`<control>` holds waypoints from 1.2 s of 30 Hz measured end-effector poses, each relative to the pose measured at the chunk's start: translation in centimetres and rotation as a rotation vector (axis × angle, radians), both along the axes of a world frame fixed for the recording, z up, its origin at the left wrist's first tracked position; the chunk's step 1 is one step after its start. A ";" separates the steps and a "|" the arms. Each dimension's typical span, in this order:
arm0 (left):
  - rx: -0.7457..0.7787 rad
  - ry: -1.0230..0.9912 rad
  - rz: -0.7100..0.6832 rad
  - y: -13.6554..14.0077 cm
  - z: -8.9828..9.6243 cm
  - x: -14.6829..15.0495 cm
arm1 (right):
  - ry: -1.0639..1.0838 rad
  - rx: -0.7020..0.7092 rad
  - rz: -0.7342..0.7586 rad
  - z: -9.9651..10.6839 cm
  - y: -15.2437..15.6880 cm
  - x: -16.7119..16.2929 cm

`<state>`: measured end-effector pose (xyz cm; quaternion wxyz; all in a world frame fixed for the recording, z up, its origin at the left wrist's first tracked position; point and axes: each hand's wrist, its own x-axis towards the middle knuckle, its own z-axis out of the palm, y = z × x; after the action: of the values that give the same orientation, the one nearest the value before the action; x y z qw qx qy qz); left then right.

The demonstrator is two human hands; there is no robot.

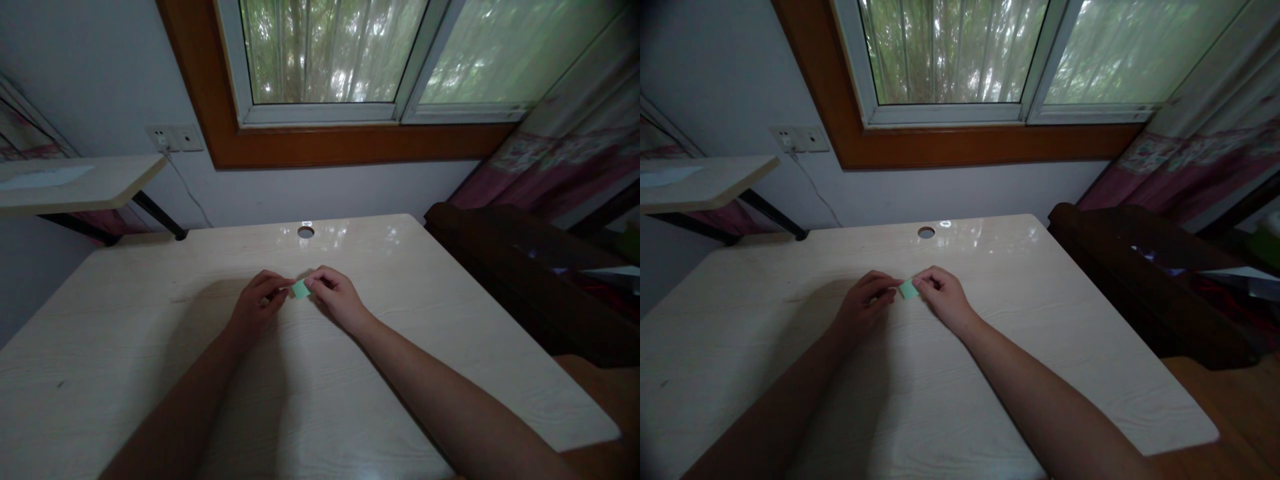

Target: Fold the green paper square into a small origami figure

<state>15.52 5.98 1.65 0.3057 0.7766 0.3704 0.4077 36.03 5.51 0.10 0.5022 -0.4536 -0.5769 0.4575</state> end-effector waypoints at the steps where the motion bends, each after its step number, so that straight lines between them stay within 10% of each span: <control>1: 0.001 -0.001 -0.004 0.0 0.0 0.0 | -0.004 0.005 -0.001 0.0 0.0 0.0; 36: -0.120 0.231 -0.031 0.4 -0.5 0.1 | -0.231 0.220 0.075 0.9 -0.3 -0.1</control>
<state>15.65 6.35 1.11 0.3133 0.8042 0.4150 0.2879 35.89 5.17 0.96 0.4618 -0.4238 -0.6937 0.3548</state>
